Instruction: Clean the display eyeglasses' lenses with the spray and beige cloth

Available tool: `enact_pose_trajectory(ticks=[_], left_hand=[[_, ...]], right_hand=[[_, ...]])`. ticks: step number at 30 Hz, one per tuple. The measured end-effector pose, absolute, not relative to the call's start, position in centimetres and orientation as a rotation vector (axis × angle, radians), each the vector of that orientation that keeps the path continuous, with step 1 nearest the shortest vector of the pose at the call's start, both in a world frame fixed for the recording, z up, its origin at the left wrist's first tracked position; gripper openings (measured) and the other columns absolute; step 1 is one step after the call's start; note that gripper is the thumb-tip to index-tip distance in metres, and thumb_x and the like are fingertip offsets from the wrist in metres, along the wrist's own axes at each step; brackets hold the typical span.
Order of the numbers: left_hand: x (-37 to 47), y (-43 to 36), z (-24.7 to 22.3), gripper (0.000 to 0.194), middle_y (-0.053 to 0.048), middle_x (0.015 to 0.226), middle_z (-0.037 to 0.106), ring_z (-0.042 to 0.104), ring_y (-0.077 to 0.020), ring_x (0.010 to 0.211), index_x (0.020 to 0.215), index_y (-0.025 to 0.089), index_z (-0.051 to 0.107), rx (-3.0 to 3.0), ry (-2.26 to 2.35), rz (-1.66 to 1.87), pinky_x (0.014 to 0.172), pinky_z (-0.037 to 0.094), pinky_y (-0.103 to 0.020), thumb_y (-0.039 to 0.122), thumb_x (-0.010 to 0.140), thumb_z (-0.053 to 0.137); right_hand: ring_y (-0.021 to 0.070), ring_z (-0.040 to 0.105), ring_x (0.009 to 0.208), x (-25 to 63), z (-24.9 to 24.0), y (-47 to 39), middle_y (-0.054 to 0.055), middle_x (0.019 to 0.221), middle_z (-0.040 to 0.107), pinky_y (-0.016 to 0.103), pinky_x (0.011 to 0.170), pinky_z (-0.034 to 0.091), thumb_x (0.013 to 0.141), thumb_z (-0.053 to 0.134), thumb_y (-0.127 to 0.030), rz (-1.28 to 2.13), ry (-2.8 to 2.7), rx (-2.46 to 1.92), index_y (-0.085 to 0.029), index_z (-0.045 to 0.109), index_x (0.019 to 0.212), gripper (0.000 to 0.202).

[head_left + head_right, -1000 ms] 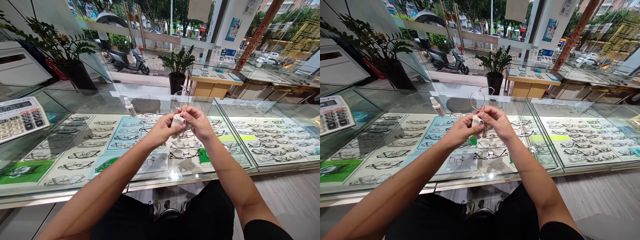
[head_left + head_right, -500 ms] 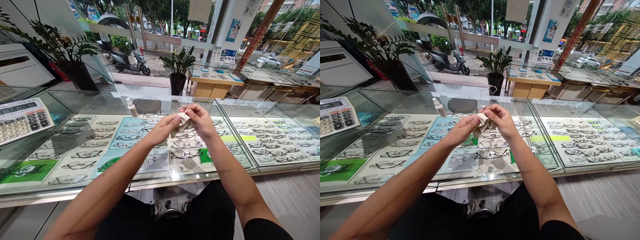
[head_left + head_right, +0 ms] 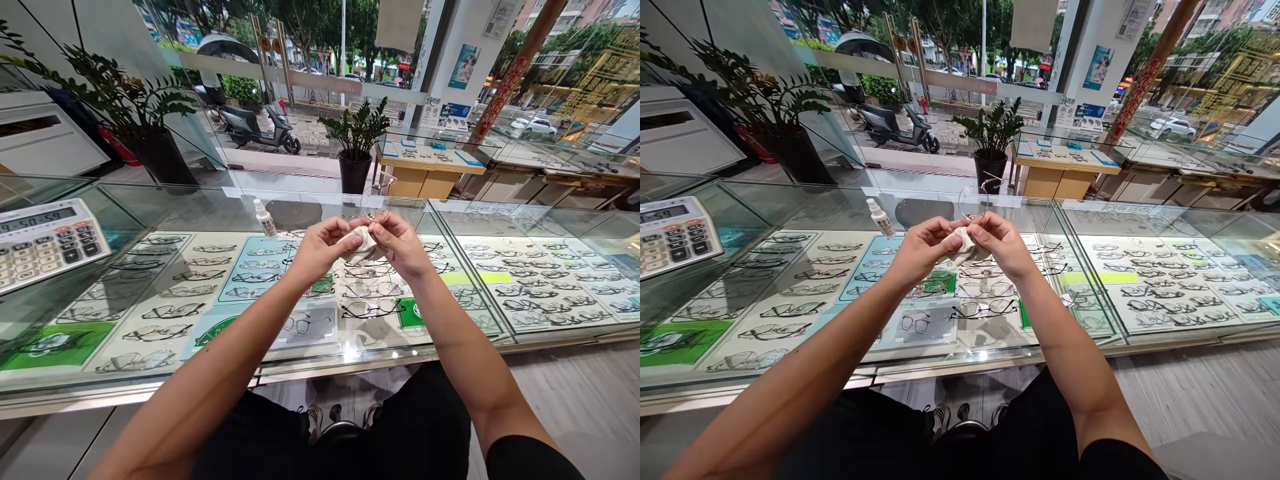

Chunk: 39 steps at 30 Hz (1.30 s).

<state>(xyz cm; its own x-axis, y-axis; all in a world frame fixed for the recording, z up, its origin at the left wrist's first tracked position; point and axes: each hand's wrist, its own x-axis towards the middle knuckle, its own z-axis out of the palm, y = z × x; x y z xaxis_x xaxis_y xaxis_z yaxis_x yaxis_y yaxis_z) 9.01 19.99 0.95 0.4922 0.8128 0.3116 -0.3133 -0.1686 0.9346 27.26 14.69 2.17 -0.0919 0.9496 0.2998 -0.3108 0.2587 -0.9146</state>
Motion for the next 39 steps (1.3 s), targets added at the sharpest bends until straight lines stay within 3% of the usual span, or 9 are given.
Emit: enact_pose_trajectory(ticks=[6, 12, 18, 26, 31, 35, 39], left_hand=[[9.2, 20.0, 0.6, 0.054, 0.0, 0.071, 0.065, 0.053, -0.0104, 0.061, 0.08, 0.017, 0.066, 1.427, 0.477, 1.088, 0.056, 0.04, -0.022, 0.061, 0.076, 0.097], [9.3, 20.0, 0.8, 0.058, -0.001, 0.078, 0.068, 0.06, -0.0112, 0.071, 0.08, 0.016, 0.063, 1.426, 0.485, 1.131, 0.066, 0.048, -0.023, 0.061, 0.074, 0.098], [9.5, 19.5, 0.5, 0.064, 0.004, 0.069, 0.065, 0.056, -0.0105, 0.057, 0.096, 0.02, 0.056, 1.363, 0.485, 0.92, 0.054, 0.039, -0.021, 0.063, 0.075, 0.097], [9.2, 19.6, 0.3, 0.056, -0.003, 0.082, 0.072, 0.06, -0.0153, 0.074, 0.095, 0.014, 0.081, 1.419, 0.483, 0.838, 0.068, 0.046, -0.026, 0.058, 0.068, 0.101], [9.5, 18.9, 0.6, 0.059, -0.002, 0.081, 0.069, 0.059, -0.014, 0.07, 0.1, 0.012, 0.08, 1.303, 0.458, 0.848, 0.066, 0.05, -0.027, 0.048, 0.062, 0.106], [9.8, 18.4, 0.7, 0.054, -0.001, 0.08, 0.068, 0.058, -0.0141, 0.07, 0.094, 0.014, 0.077, 1.347, 0.461, 0.954, 0.065, 0.049, -0.026, 0.048, 0.063, 0.106], [10.2, 18.3, 0.5, 0.055, -0.006, 0.096, 0.074, 0.064, -0.0185, 0.084, 0.095, 0.016, 0.078, 1.41, 0.485, 1.08, 0.075, 0.052, -0.028, 0.053, 0.064, 0.104]], right_hand=[[0.0148, 0.072, 0.09, 27.2, 2.0, 14.8, 0.001, 0.102, 0.082, 0.029, 0.082, 0.061, 0.078, 0.099, -0.05, 1.154, -1.078, -0.708, -0.026, 0.075, 0.09, 0.036], [0.0151, 0.072, 0.101, 27.7, 2.3, 14.9, 0.0, 0.103, 0.08, 0.03, 0.1, 0.059, 0.075, 0.1, -0.051, 1.047, -1.021, -0.686, -0.027, 0.076, 0.086, 0.035], [0.0169, 0.073, 0.101, 27.0, 2.1, 14.8, 0.001, 0.107, 0.081, 0.032, 0.095, 0.061, 0.076, 0.099, -0.051, 1.105, -1.076, -0.713, -0.027, 0.076, 0.087, 0.035], [0.0184, 0.071, 0.104, 26.2, 1.8, 14.8, 0.001, 0.102, 0.079, 0.034, 0.099, 0.06, 0.073, 0.1, -0.055, 1.096, -1.07, -0.737, -0.027, 0.073, 0.085, 0.04], [0.0168, 0.071, 0.108, 25.9, 1.6, 14.8, 0.0, 0.104, 0.076, 0.03, 0.097, 0.059, 0.076, 0.099, -0.05, 1.131, -1.03, -0.678, -0.026, 0.074, 0.084, 0.036], [0.0172, 0.071, 0.108, 25.4, 1.3, 14.9, 0.0, 0.105, 0.075, 0.032, 0.101, 0.059, 0.075, 0.1, -0.05, 1.163, -0.991, -0.661, -0.026, 0.072, 0.084, 0.038], [0.017, 0.07, 0.107, 25.0, 1.1, 15.0, 0.0, 0.106, 0.075, 0.03, 0.099, 0.059, 0.072, 0.101, -0.054, 1.16, -0.973, -0.68, -0.026, 0.072, 0.083, 0.041]])
